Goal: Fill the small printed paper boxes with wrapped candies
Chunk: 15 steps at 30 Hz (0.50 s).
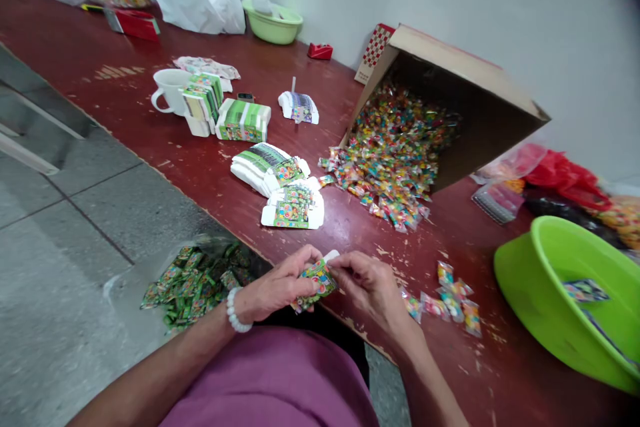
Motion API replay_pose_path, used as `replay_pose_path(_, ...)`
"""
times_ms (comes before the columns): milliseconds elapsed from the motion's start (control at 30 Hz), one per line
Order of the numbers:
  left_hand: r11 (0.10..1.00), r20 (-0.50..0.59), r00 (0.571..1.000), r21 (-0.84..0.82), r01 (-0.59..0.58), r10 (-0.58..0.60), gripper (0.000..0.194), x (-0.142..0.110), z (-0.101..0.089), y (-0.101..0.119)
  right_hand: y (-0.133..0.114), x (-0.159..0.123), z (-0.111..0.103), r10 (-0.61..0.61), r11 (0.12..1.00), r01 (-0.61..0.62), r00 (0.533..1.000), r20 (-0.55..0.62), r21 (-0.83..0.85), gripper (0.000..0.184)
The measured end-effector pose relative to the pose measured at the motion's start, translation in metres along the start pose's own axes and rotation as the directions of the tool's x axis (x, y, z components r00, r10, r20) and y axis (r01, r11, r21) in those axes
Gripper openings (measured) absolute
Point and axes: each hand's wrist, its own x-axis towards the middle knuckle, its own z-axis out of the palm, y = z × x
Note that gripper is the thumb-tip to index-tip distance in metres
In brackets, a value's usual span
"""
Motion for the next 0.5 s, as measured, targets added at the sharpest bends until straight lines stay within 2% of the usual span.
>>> replay_pose_path(33, 1.0, -0.036, 0.999, -0.021, -0.004, 0.003, 0.025, 0.001, 0.001, -0.001, 0.001, 0.0, 0.001, 0.028, 0.998, -0.027, 1.0, -0.013, 0.05, 0.017)
replay_pose_path(100, 0.995, -0.137, 0.991, -0.1, -0.027, 0.014, 0.023, 0.003, 0.003, -0.003, 0.003, -0.001, 0.001, 0.101, 0.984, -0.076, 0.983, -0.153, 0.158, 0.02)
replay_pose_path(167, 0.975, -0.226, 0.974, -0.216, -0.05, -0.001, 0.026, 0.006, 0.005, -0.005, 0.005, -0.001, 0.003, 0.147, 0.97, -0.078, 0.942, -0.301, 0.229, 0.017)
replay_pose_path(200, 0.96, -0.256, 0.967, -0.274, -0.055, -0.018, 0.031, 0.007, 0.005, -0.007, 0.006, -0.002, 0.005, 0.139, 0.969, -0.063, 0.937, -0.321, 0.237, 0.013)
replay_pose_path(333, 0.927, -0.333, 0.941, -0.366, -0.077, -0.054, 0.036, 0.011, 0.005, -0.01, 0.006, -0.005, 0.024, 0.052, 0.973, 0.002, 0.972, -0.229, 0.231, 0.012)
replay_pose_path(500, 0.934, -0.4, 0.916, -0.33, -0.135, -0.009, 0.035, 0.006, 0.006, -0.011, 0.006, -0.001, 0.041, 0.094, 0.948, -0.039, 0.983, -0.16, 0.317, 0.015)
